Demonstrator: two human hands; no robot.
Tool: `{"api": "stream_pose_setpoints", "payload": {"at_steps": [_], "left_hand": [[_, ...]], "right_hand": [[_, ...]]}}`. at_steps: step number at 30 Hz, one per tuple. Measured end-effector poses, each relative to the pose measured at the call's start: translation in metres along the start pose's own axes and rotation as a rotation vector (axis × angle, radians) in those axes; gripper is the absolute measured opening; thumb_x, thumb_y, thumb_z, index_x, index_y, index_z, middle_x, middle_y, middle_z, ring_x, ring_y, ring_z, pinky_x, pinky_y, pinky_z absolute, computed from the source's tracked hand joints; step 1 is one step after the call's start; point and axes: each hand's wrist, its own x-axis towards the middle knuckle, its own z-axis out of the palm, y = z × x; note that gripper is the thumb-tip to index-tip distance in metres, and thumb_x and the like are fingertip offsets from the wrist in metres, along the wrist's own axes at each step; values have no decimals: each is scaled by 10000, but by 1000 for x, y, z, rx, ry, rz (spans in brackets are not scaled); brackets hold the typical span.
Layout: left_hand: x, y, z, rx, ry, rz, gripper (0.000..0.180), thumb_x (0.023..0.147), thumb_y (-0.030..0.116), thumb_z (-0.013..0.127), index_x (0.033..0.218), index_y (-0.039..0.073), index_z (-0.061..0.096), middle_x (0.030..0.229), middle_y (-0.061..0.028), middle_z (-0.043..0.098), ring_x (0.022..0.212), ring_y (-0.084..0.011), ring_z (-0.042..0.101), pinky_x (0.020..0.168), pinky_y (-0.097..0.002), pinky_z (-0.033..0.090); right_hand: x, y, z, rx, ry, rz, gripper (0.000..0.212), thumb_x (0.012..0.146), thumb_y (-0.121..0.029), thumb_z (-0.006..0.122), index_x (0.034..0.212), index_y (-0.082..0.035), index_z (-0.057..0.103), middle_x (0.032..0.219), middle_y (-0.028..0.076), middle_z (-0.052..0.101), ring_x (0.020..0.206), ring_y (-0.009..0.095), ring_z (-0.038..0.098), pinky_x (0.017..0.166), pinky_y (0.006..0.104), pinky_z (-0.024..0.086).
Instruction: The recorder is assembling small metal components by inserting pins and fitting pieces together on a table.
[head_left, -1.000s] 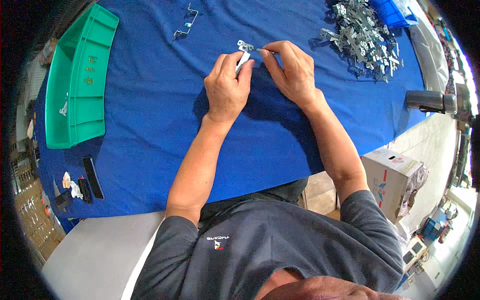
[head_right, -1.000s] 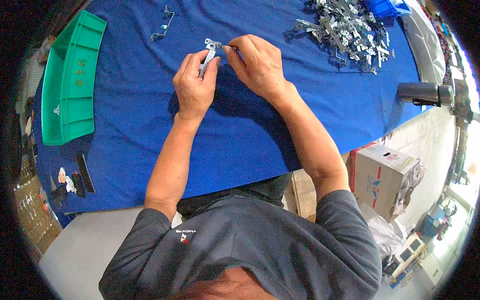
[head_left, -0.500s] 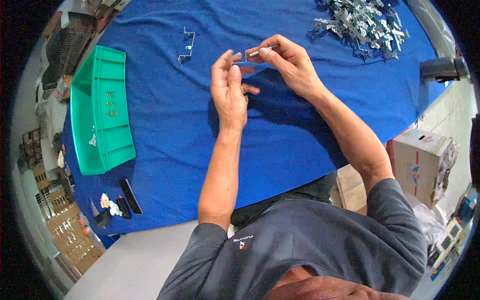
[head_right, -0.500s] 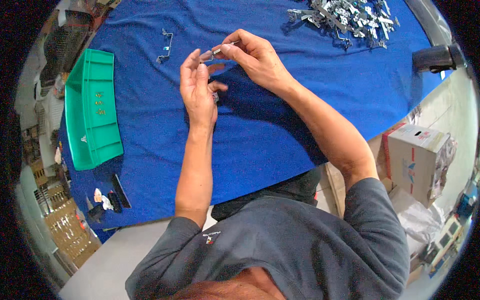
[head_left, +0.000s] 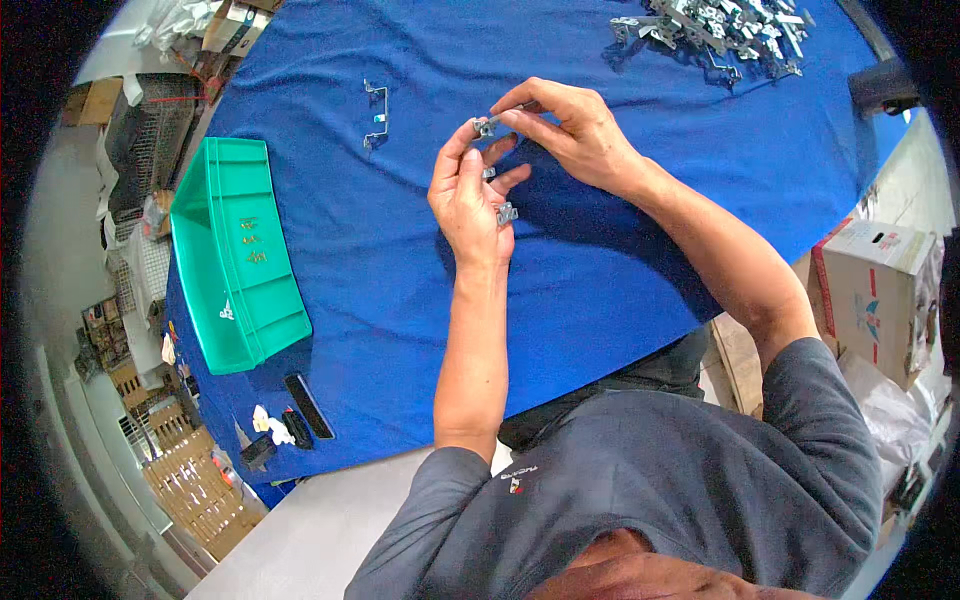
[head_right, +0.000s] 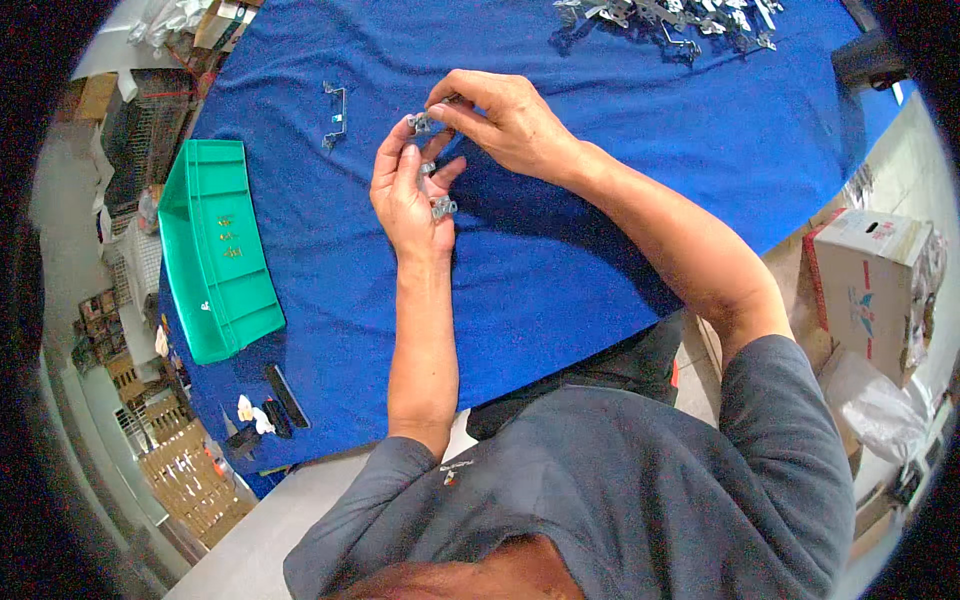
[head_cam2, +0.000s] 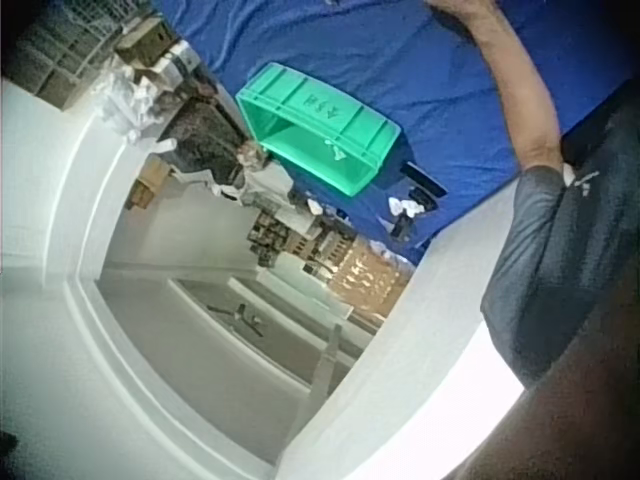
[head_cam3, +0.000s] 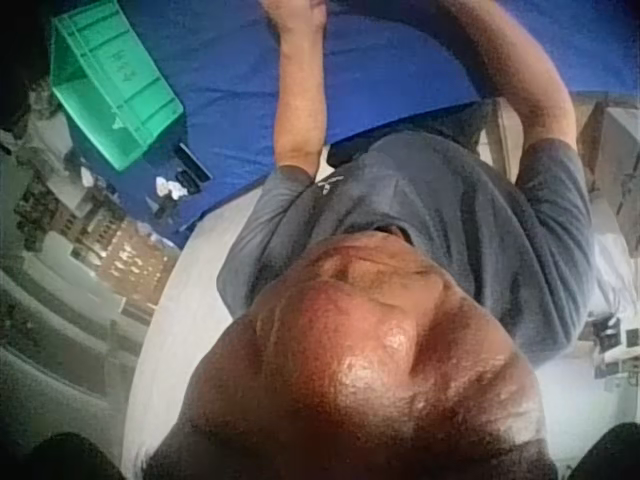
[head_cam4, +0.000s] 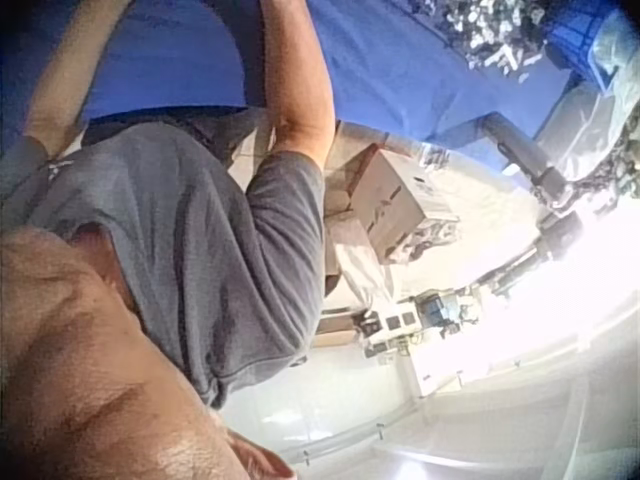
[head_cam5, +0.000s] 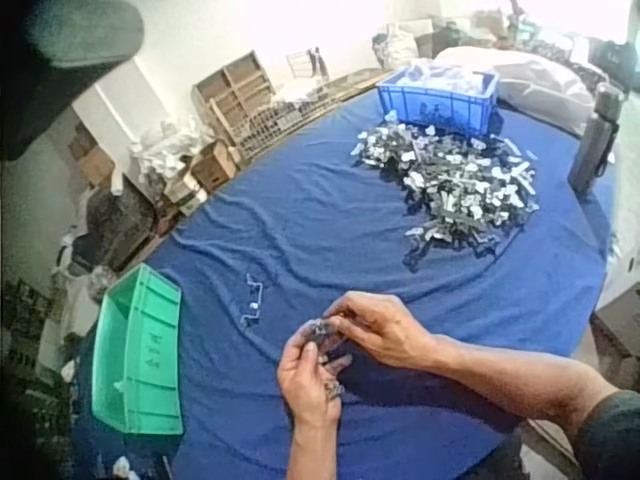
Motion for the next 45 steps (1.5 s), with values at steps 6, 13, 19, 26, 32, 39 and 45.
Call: {"api": "stream_pose_setpoints", "payload": {"at_steps": [6,13,19,26,32,39,45], "left_hand": [[0,0,0,27,41,-15,256,986,32,427,1192,-28,567,1116,-149,622,911,-230,678,603,-311,639],[-1,-1,3,74,53,5,268,977,26,444,1202,-35,576,1097,-148,633,874,-215,680,565,-285,627],[-1,-3,1,154,73,55,275,965,10,463,1214,-43,566,1108,-156,627,817,-197,679,505,-241,588],[0,-2,0,161,97,127,292,950,3,477,1237,-51,503,1124,-166,611,763,-183,674,398,-196,488],[0,0,-1,168,88,41,245,968,31,472,1184,-54,552,1053,-138,631,695,-140,656,390,-171,467],[1,-3,-2,207,88,44,219,983,63,482,1140,-49,586,979,-104,646,670,-123,645,386,-173,462],[1,-6,-3,243,134,64,201,983,44,471,1107,-46,601,928,-102,651,633,-110,630,380,-174,458]], "right_hand": [[0,1,0,-31,7,-1,170,928,-176,612,992,-21,639,831,113,673,747,192,657,671,330,514],[-2,4,2,-103,-15,-31,155,910,-165,619,979,-28,645,863,127,671,770,252,662,674,345,512],[-3,6,1,-168,-35,-39,150,905,-162,625,968,-28,654,808,119,660,710,235,646,636,350,499],[-3,2,0,-111,-84,145,167,917,-162,637,988,-11,653,697,45,587,639,83,500,573,264,428],[-3,3,2,-90,-35,82,158,915,-156,635,993,-20,659,717,58,611,623,104,527,574,277,442],[-3,4,3,-177,-53,-27,156,911,-148,636,987,-12,650,756,97,641,644,138,578,583,291,471],[-4,4,1,-225,-69,-43,146,917,-147,623,961,-8,636,739,114,620,615,168,566,567,309,461]]}}
